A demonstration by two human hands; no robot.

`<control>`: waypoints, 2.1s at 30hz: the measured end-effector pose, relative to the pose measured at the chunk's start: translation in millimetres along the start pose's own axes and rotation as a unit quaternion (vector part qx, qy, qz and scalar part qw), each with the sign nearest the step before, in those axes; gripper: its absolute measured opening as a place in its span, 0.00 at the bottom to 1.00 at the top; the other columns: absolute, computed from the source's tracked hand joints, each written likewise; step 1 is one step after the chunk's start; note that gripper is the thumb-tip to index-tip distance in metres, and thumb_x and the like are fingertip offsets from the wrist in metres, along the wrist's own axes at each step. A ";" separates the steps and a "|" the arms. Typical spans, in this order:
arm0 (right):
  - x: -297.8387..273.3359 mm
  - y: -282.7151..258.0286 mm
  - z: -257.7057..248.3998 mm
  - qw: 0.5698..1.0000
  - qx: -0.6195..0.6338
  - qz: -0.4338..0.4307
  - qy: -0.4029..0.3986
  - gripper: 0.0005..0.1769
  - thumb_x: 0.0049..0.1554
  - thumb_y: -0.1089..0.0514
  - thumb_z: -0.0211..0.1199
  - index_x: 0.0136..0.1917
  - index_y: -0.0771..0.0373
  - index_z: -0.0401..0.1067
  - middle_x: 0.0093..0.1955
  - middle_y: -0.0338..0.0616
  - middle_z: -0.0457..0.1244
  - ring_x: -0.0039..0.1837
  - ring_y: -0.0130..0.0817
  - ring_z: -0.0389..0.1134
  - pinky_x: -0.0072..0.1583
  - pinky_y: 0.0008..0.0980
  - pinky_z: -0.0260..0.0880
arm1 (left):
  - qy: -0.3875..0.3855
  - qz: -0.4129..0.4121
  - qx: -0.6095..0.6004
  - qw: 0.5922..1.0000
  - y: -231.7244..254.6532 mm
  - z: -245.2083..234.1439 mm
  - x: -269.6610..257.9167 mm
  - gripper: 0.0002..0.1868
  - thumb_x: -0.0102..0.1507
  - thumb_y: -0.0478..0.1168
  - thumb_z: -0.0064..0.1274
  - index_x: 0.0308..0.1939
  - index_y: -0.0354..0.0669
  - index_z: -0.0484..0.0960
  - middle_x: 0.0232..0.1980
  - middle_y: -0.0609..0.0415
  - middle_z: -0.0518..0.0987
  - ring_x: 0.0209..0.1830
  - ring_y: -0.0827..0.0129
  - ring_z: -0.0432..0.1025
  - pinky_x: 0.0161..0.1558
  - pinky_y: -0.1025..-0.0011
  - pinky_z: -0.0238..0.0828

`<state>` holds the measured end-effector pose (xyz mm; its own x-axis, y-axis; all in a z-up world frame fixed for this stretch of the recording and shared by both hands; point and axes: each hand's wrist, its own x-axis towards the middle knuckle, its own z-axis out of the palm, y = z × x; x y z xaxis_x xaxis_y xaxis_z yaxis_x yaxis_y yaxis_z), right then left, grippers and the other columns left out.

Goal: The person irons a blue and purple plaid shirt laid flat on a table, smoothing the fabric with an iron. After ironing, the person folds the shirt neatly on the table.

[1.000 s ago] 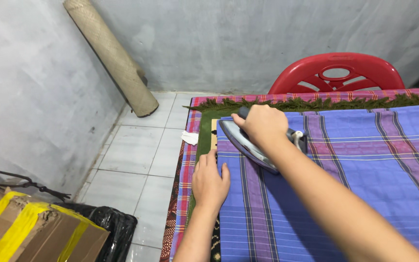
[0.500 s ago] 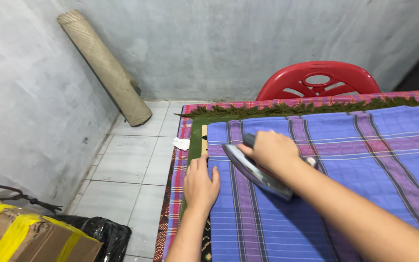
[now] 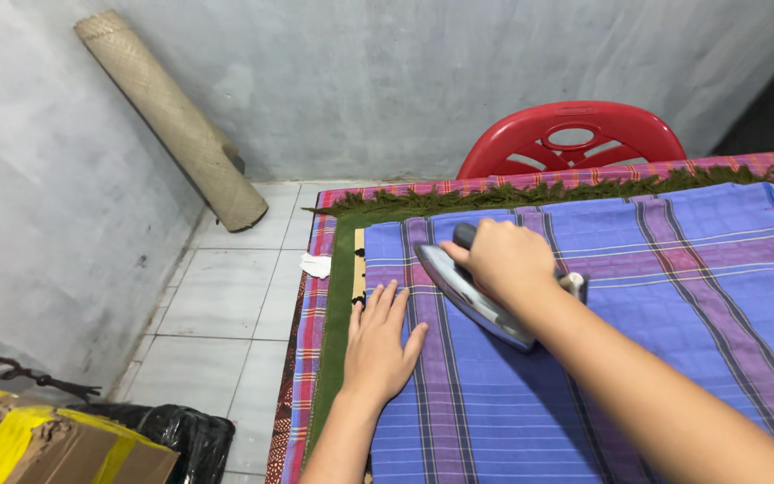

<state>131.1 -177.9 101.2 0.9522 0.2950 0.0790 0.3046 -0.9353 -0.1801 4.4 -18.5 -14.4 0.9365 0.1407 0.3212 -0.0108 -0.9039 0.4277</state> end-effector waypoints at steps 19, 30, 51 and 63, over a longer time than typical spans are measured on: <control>-79.4 52.0 -21.8 0.997 -0.019 -0.012 -0.068 0.41 0.51 0.22 0.58 0.47 0.64 0.75 0.41 0.59 0.71 0.47 0.57 0.75 0.50 0.53 0.75 | 0.005 0.007 0.013 1.000 -1.6 1.7 0.0 0.33 0.64 0.54 0.50 0.69 0.40 0.69 0.76 0.43 0.63 0.78 0.53 0.52 0.75 0.50 0.39; 11.9 24.3 -2.7 1.000 -0.008 0.003 0.026 0.38 0.55 0.24 0.59 0.45 0.64 0.77 0.43 0.58 0.71 0.49 0.55 0.75 0.51 0.50 0.75 | 0.009 0.004 0.012 1.000 2.6 -1.6 -1.5 0.32 0.64 0.53 0.51 0.68 0.39 0.71 0.75 0.42 0.64 0.78 0.51 0.53 0.74 0.48 0.40; -22.5 40.1 -8.9 0.999 -0.014 0.019 -0.024 0.41 0.52 0.22 0.59 0.45 0.66 0.77 0.43 0.61 0.71 0.49 0.57 0.75 0.52 0.52 0.76 | -0.001 0.001 0.004 1.000 1.7 -3.1 -0.1 0.32 0.64 0.53 0.50 0.69 0.40 0.70 0.75 0.42 0.63 0.78 0.52 0.52 0.74 0.49 0.38; 38.5 29.0 3.1 0.997 0.010 0.076 0.029 0.38 0.54 0.24 0.60 0.49 0.63 0.79 0.47 0.56 0.72 0.52 0.53 0.75 0.54 0.48 0.75 | -0.009 0.000 0.012 1.000 -0.1 -1.6 0.0 0.33 0.64 0.54 0.50 0.69 0.41 0.69 0.75 0.44 0.63 0.78 0.53 0.52 0.75 0.50 0.39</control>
<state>176.7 -193.0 96.0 0.9847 0.1386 0.1055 0.1586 -0.9638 -0.2144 3.8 -17.8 -13.1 0.9427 0.1332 0.3060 -0.0028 -0.9138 0.4062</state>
